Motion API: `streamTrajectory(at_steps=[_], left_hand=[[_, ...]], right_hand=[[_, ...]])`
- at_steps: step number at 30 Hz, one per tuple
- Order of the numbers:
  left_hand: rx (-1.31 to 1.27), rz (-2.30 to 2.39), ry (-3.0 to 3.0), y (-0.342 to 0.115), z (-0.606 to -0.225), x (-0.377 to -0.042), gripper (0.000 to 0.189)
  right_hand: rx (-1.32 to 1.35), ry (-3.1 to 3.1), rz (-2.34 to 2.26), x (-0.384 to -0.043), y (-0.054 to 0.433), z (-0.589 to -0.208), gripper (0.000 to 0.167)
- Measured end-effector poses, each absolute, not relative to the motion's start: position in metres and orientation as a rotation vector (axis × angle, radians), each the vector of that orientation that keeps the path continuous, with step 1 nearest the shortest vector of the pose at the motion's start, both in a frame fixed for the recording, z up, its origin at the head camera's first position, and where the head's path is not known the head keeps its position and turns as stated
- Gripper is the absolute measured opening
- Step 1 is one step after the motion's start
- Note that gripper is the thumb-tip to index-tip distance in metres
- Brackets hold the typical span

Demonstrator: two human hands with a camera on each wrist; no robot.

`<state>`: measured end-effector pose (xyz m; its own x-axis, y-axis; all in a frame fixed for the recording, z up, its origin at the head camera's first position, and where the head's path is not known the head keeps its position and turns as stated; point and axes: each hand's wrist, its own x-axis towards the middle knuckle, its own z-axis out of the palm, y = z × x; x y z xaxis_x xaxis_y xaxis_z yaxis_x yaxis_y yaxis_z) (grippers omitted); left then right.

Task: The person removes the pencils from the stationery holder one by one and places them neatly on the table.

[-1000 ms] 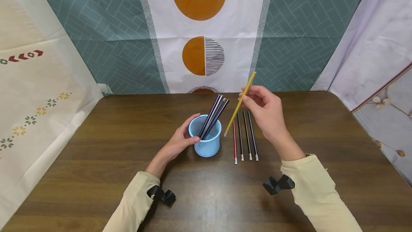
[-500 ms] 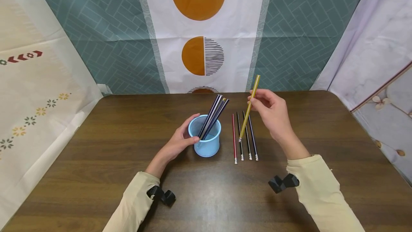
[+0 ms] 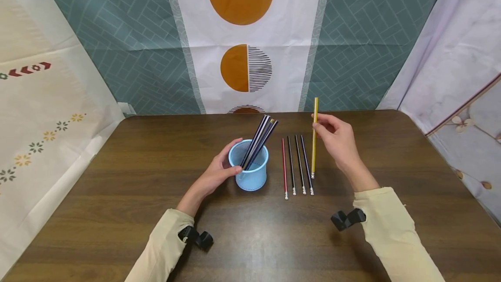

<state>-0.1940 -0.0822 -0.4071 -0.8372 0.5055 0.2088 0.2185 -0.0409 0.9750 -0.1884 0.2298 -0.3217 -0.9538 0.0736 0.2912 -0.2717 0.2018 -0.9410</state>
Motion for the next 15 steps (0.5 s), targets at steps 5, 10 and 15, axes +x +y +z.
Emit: streamTrajectory(at_steps=[5,10,15], left_hand=[[0.779,1.991,2.003,-0.082,-0.407,-0.194,0.082],[0.78,2.011,1.991,-0.082,-0.406,-0.192,0.081],[0.789,2.014,1.986,-0.082,-0.406,-0.192,0.083]], right_hand=[[0.157,-2.388,1.682,-0.191,0.238,-0.329,0.027],[0.146,-2.447,1.611,-0.195,0.242,-0.337,0.033],[0.157,-2.473,1.598,-0.198,0.246,-0.346,0.033]])
